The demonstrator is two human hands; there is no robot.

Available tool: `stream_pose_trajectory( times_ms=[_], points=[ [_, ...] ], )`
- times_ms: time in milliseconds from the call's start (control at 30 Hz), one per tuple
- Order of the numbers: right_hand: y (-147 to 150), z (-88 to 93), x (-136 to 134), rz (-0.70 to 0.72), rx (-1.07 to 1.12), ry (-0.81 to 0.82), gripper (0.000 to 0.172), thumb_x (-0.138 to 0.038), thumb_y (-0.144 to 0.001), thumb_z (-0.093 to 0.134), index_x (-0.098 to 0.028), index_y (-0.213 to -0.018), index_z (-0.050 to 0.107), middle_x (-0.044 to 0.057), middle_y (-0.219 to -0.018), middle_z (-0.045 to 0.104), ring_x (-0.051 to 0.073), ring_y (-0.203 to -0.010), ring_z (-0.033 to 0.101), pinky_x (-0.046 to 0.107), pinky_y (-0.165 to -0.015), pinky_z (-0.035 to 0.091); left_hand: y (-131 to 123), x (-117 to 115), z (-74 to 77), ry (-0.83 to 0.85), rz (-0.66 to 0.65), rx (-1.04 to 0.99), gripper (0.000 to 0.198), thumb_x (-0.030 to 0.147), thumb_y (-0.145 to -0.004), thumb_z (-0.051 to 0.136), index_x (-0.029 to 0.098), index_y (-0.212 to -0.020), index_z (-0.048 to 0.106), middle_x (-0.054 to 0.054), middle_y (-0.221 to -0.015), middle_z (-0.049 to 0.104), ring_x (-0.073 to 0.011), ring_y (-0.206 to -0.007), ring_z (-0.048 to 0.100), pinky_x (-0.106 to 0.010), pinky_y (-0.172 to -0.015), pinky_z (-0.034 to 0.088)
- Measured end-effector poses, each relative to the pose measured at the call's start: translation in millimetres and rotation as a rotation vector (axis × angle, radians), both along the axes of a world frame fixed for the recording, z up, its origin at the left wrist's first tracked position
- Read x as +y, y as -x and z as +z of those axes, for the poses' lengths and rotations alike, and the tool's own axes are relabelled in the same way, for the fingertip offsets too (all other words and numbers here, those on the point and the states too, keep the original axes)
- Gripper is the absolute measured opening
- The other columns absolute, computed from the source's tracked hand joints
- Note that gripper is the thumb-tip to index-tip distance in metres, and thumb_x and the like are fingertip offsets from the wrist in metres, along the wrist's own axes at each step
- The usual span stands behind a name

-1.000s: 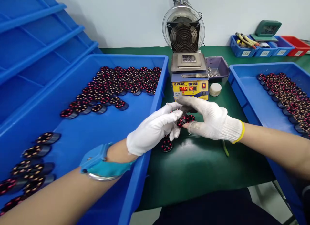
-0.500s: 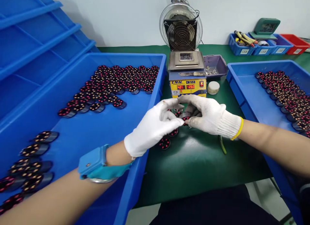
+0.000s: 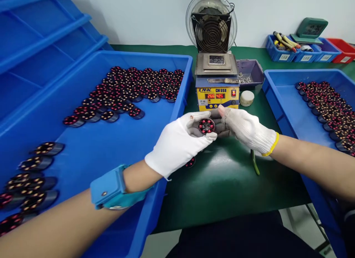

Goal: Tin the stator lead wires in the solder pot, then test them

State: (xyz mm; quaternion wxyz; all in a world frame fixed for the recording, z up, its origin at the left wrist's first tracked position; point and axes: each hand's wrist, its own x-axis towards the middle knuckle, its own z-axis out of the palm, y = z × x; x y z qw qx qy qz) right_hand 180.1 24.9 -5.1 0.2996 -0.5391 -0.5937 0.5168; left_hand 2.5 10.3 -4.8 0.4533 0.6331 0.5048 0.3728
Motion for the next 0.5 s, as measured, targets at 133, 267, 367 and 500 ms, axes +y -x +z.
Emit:
stream_pose_trajectory(
  times_ms=[133,267,367,500],
  points=[
    [-0.4,4.3,-8.0,0.118,0.091,0.124,0.043,-0.060,-0.093,0.049,-0.023,-0.084,0.068,0.001,-0.074,0.068,0.016,-0.074,0.068,0.024,-0.071,0.056,3.0,-3.0,1.0,-0.196,0.108,0.246,0.054,0.045,-0.067,0.077,0.019,-0.113,0.067,-0.006,-0.108,0.073,-0.0270,-0.094,0.070,-0.042,-0.092,0.055],
    [-3.1,22.9,-7.0,0.192,0.149,0.291,0.050,-0.066,-0.087,0.055,-0.020,-0.066,0.058,0.003,-0.064,0.064,0.016,-0.059,0.064,0.025,-0.057,0.054,6.3,-6.1,3.5,-0.312,0.126,0.482,0.049,0.050,-0.072,0.074,0.022,-0.111,0.066,-0.005,-0.110,0.072,-0.0283,-0.102,0.068,-0.040,-0.096,0.052],
    [-8.8,33.0,-0.9,0.091,0.140,0.259,0.056,-0.068,-0.088,0.051,-0.019,-0.062,0.056,0.005,-0.064,0.064,0.015,-0.055,0.063,0.025,-0.051,0.053,6.3,-6.4,4.1,-0.299,0.160,0.563,0.052,0.056,-0.072,0.072,0.023,-0.112,0.064,-0.005,-0.107,0.072,-0.0296,-0.100,0.068,-0.039,-0.092,0.052],
    [-13.6,22.5,5.0,0.020,0.038,0.020,0.043,-0.058,-0.088,0.059,-0.018,-0.074,0.064,0.003,-0.070,0.068,0.016,-0.065,0.066,0.023,-0.059,0.055,5.4,-6.4,4.2,-0.309,0.130,0.600,0.052,0.058,-0.073,0.071,0.022,-0.111,0.065,-0.004,-0.106,0.072,-0.0291,-0.099,0.068,-0.037,-0.092,0.051]
  ],
)
